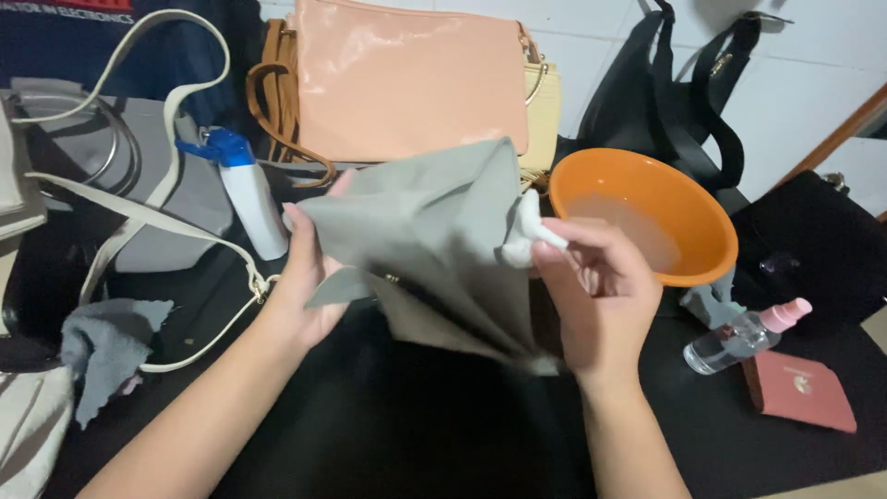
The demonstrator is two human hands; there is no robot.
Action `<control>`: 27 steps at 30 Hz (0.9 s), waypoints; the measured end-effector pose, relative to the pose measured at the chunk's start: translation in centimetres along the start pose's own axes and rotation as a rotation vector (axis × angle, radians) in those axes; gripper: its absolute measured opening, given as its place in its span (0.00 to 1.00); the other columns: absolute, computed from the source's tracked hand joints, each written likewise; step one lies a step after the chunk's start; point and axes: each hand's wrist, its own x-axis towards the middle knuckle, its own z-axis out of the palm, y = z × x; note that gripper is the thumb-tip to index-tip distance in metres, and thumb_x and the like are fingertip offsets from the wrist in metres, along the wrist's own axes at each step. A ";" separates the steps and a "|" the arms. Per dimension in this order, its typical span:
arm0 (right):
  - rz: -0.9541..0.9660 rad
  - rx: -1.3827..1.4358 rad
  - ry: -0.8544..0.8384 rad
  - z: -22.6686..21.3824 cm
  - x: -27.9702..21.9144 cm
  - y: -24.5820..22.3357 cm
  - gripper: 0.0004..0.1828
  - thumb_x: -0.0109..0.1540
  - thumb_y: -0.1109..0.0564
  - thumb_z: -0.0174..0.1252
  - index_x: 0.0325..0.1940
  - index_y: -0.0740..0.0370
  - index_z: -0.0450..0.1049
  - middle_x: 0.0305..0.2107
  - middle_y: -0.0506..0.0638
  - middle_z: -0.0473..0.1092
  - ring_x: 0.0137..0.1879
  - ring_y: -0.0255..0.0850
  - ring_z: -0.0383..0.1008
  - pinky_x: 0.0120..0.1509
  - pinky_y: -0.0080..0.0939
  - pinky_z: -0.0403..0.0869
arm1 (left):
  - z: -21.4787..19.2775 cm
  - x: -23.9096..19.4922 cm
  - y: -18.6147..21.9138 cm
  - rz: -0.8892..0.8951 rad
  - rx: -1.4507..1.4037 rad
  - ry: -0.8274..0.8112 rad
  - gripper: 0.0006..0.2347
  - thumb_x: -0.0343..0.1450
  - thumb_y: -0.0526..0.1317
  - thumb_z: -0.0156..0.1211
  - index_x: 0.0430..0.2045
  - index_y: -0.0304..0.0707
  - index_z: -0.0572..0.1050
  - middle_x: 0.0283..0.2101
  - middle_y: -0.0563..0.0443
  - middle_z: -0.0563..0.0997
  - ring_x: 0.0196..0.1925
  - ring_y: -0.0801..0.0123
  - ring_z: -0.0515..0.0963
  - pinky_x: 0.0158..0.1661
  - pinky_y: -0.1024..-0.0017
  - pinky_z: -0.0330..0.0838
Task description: Cleaning a small grey leather bag using a cloth and a cleaning solution from a bowl.
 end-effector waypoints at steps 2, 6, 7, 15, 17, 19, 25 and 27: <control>-0.026 0.073 -0.038 0.8 -0.5 -0.5 0.09 0.61 0.68 0.65 0.45 0.70 0.78 0.36 0.59 0.75 0.39 0.39 0.78 0.40 0.39 0.82 | 0.8 -0.6 0.1 -0.125 0.004 0.094 0.38 0.66 0.68 0.35 0.70 0.51 0.61 0.65 0.45 0.74 0.64 0.51 0.76 0.63 0.46 0.70; -0.137 -0.029 -0.100 2.2 -0.9 -2.0 0.09 0.60 0.71 0.65 0.44 0.69 0.79 0.33 0.58 0.75 0.34 0.40 0.78 0.33 0.40 0.80 | 0.4 -1.0 -0.2 -0.121 0.171 0.069 0.34 0.72 0.64 0.27 0.73 0.51 0.56 0.72 0.45 0.67 0.70 0.53 0.70 0.66 0.49 0.65; -0.180 -0.077 -0.102 2.3 -0.8 -2.0 0.09 0.60 0.70 0.65 0.44 0.66 0.80 0.32 0.56 0.76 0.31 0.39 0.76 0.33 0.37 0.78 | -0.5 -0.8 -0.4 0.054 0.359 0.041 0.31 0.75 0.60 0.30 0.74 0.48 0.53 0.73 0.40 0.62 0.73 0.51 0.64 0.68 0.48 0.59; -0.321 -0.195 -0.176 3.1 -1.5 -2.1 0.07 0.62 0.64 0.65 0.44 0.60 0.81 0.32 0.50 0.78 0.27 0.38 0.73 0.32 0.36 0.73 | 3.9 -3.0 4.2 0.725 1.054 -0.152 0.22 0.81 0.46 0.35 0.69 0.32 0.60 0.68 0.35 0.61 0.76 0.43 0.56 0.73 0.49 0.45; -0.317 -0.247 -0.306 3.0 -2.0 -3.2 0.08 0.67 0.65 0.58 0.50 0.58 0.76 0.41 0.51 0.75 0.41 0.39 0.73 0.44 0.33 0.71 | 5.4 -3.5 5.5 0.740 1.244 -0.367 0.23 0.76 0.55 0.43 0.59 0.42 0.72 0.65 0.45 0.73 0.70 0.56 0.68 0.69 0.56 0.55; -0.400 -0.267 -0.316 3.4 -1.9 -3.3 0.09 0.66 0.68 0.58 0.50 0.61 0.76 0.41 0.53 0.74 0.40 0.40 0.73 0.44 0.34 0.72 | 7.5 -4.0 7.4 0.607 1.398 -0.400 0.23 0.74 0.53 0.50 0.60 0.39 0.72 0.62 0.44 0.76 0.65 0.57 0.72 0.64 0.56 0.60; -0.468 -0.333 -0.402 3.1 -0.7 -3.0 0.11 0.67 0.70 0.55 0.51 0.62 0.75 0.42 0.56 0.75 0.47 0.47 0.76 0.51 0.40 0.74 | 10.5 -4.4 10.2 0.238 2.044 -0.254 0.17 0.75 0.52 0.52 0.50 0.41 0.73 0.47 0.48 0.82 0.47 0.44 0.80 0.39 0.46 0.72; -0.446 -0.353 -0.426 2.7 0.0 -3.0 0.12 0.67 0.70 0.54 0.53 0.60 0.74 0.43 0.56 0.75 0.50 0.49 0.76 0.53 0.42 0.74 | 10.8 -3.9 10.2 0.097 2.189 -0.152 0.20 0.78 0.59 0.52 0.42 0.40 0.71 0.37 0.43 0.83 0.39 0.38 0.81 0.35 0.44 0.73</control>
